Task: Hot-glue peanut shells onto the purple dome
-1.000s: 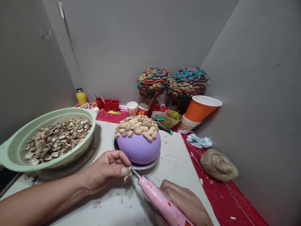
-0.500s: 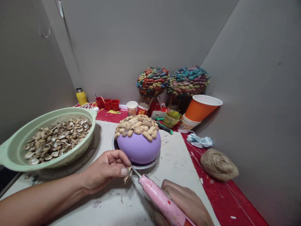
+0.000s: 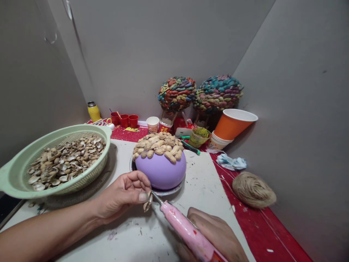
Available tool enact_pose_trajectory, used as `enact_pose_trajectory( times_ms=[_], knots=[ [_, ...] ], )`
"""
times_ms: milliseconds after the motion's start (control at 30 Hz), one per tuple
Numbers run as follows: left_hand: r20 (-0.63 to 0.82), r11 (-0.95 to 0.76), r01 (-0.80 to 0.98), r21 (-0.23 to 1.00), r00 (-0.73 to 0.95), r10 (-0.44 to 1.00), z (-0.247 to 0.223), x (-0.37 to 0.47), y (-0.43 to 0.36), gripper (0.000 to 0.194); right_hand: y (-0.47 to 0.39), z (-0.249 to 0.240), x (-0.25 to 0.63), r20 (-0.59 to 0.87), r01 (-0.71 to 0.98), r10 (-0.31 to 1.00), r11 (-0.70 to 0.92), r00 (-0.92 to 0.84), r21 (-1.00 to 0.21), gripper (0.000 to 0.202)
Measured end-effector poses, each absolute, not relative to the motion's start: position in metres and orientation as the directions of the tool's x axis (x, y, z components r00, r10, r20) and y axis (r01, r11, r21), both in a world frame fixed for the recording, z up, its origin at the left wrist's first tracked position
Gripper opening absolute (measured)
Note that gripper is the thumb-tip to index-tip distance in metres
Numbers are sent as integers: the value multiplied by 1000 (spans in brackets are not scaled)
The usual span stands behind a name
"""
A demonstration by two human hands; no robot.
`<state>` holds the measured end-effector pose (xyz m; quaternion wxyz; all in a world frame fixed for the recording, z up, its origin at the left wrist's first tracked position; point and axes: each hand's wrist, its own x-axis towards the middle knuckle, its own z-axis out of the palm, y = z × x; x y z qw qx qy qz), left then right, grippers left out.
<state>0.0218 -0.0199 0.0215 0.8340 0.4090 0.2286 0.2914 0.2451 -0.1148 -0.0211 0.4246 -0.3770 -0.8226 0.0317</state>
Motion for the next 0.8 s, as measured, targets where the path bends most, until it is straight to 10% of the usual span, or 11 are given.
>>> enact_pose_trajectory(
  times_ms=[800],
  knots=[
    [-102, 458, -326, 827, 714, 692, 24, 22, -18, 25, -115, -14, 244, 679, 592, 645, 714, -351, -373, 21]
  ],
)
